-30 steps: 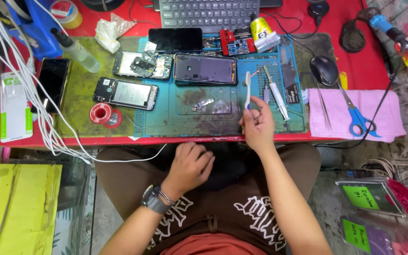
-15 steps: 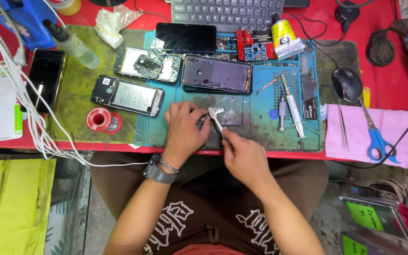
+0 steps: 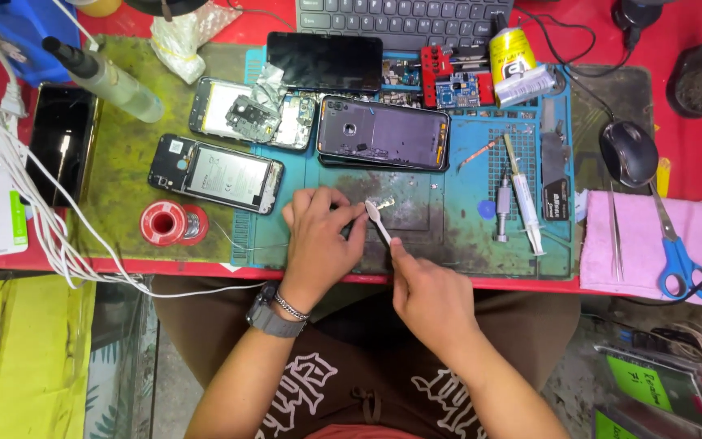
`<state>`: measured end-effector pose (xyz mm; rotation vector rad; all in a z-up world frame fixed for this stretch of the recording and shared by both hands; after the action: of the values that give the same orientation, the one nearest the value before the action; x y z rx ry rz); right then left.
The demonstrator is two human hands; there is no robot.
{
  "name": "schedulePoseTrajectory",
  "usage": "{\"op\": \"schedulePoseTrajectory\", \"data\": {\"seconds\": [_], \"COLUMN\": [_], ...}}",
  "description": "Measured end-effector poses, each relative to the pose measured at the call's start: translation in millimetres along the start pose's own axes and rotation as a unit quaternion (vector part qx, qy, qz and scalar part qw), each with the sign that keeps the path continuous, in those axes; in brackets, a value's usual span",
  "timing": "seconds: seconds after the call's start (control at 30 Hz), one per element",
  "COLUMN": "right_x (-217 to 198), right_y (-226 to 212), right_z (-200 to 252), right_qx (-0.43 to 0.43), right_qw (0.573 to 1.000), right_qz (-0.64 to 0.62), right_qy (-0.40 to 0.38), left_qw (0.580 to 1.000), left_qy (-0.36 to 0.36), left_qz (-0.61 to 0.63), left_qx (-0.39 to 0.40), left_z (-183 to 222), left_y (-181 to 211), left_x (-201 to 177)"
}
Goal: Cleaning and inspecting internal components of a mobile phone using a brush and specialized tools.
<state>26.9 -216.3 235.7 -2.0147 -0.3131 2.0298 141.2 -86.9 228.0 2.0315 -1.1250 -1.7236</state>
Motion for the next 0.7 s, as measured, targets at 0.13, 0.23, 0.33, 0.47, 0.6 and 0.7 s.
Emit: {"op": "schedulePoseTrajectory", "data": {"seconds": [0.13,0.23,0.33,0.47,0.6,0.7], "right_x": [0.2,5.0,10.9,6.1,2.7,-13.0], "right_y": [1.7,0.7,4.9,-6.2,1.2,0.2], "right_z": [-10.7,-4.5,-8.7,-5.8,-16.5,-3.1], "right_qx": [-0.003,-0.008,0.001,0.016,0.027,0.034], "right_qw": [0.999,1.000,1.000,0.999,0.998,0.999], "right_qz": [-0.052,0.003,-0.031,-0.037,-0.033,-0.016], "right_qy": [0.017,0.009,0.007,0.024,0.036,0.016], "left_qw": [1.000,1.000,1.000,1.000,1.000,1.000], "left_qy": [-0.006,-0.007,-0.008,-0.009,-0.007,-0.005], "left_qz": [0.003,0.005,0.010,0.003,0.005,0.002], "left_qx": [-0.004,-0.007,-0.003,0.006,-0.001,0.003], "left_z": [0.1,-4.2,1.9,-2.1,-1.9,-2.4], "left_y": [2.9,4.9,2.6,4.2,4.1,5.6], "left_x": [-1.1,-4.8,-2.4,-1.6,-2.4,-2.6]}}
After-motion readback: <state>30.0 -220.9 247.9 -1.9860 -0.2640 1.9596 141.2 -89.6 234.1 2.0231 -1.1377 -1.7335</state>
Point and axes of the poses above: each hand's wrist, its own z-axis away from the middle knuckle, its own x-axis out of the palm, y = z × x, the point moved 7 cm from there along -z, towards the middle knuckle, and after that the axes turned 11 degrees about -x, right-handed, at the moved point
